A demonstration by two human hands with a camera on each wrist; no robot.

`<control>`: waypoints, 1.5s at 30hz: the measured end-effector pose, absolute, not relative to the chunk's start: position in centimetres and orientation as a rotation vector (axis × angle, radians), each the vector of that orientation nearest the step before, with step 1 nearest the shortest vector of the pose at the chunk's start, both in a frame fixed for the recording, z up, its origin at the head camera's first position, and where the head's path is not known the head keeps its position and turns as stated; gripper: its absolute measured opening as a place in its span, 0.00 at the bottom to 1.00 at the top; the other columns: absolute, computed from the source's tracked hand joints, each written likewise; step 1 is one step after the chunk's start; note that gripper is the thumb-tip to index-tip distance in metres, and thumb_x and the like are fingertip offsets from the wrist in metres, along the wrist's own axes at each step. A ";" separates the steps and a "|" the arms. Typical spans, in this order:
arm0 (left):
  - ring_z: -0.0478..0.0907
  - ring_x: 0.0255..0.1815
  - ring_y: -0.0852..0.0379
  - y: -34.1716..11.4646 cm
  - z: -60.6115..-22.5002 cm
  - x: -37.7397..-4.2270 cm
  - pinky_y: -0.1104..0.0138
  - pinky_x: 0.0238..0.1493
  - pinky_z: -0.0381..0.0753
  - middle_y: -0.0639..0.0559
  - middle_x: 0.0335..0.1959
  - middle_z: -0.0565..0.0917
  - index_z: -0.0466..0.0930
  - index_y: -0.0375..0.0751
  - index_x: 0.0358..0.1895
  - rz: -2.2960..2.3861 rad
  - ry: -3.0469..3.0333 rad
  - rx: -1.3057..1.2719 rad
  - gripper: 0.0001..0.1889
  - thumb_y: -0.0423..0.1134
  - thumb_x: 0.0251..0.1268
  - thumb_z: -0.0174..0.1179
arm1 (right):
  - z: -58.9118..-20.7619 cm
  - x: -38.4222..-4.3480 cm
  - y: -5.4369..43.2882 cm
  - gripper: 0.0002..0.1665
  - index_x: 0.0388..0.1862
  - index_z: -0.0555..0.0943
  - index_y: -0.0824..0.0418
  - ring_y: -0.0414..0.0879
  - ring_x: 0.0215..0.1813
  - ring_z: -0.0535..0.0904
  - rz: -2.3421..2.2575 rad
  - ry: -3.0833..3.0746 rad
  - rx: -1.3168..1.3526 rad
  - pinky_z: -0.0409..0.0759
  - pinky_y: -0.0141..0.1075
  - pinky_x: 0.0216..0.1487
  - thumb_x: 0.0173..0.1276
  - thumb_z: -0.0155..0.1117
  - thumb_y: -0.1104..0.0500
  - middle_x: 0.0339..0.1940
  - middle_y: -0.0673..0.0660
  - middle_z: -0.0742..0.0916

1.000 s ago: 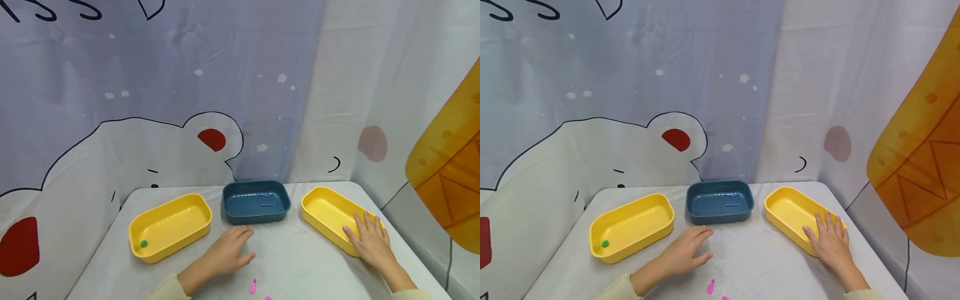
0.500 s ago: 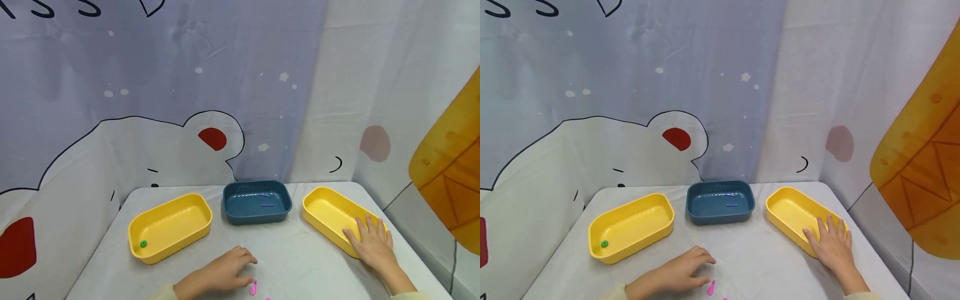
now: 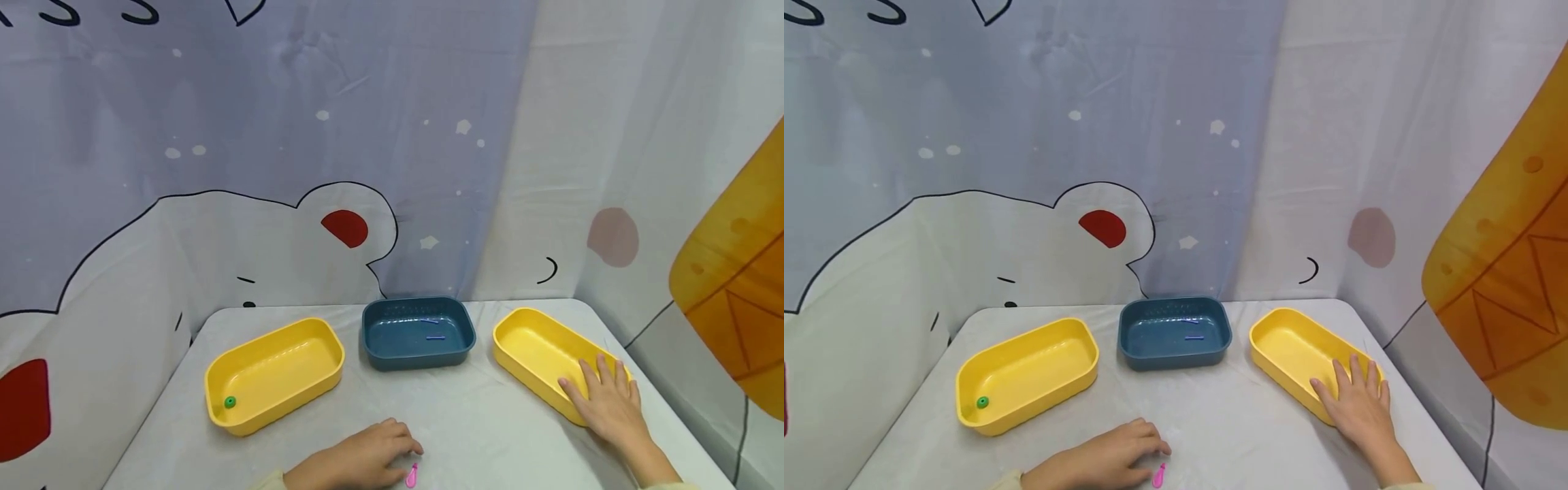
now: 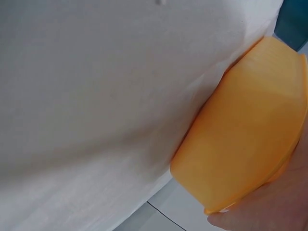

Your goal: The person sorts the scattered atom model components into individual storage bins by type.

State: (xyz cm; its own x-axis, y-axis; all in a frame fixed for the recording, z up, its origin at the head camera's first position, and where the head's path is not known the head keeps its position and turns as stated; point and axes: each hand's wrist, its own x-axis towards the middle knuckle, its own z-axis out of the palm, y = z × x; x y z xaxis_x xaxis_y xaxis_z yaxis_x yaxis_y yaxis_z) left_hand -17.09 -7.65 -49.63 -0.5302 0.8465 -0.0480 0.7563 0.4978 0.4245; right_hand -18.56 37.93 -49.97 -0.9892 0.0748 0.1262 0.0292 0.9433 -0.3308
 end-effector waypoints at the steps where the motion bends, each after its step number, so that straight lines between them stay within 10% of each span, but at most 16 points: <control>1: 0.70 0.48 0.73 -7.7 -49.7 -17.1 0.76 0.52 0.76 0.69 0.49 0.79 0.82 0.55 0.60 0.520 2.492 1.385 0.17 0.43 0.70 0.63 | -50.0 -18.6 37.9 0.51 0.75 0.60 0.74 0.81 0.77 0.30 0.500 -2.959 -0.080 0.34 0.78 0.68 0.78 0.40 0.30 0.77 0.82 0.51; 45: 0.68 0.30 0.72 -4.9 -50.1 -19.6 0.78 0.32 0.72 0.67 0.26 0.73 0.78 0.56 0.35 0.646 2.477 1.257 0.07 0.38 0.65 0.66 | -50.0 -18.6 38.0 0.51 0.75 0.60 0.74 0.81 0.77 0.33 0.539 -2.960 -0.097 0.34 0.78 0.68 0.78 0.41 0.30 0.77 0.81 0.51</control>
State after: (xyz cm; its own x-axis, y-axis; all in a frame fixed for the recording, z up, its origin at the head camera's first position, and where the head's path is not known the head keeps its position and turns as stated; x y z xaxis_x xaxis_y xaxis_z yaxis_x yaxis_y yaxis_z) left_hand -19.62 -4.87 -50.11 -0.5780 0.8144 -0.0524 0.6851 0.5191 0.5111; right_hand -18.61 38.01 -49.98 -0.9893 0.0867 0.1173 0.0398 0.9341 -0.3547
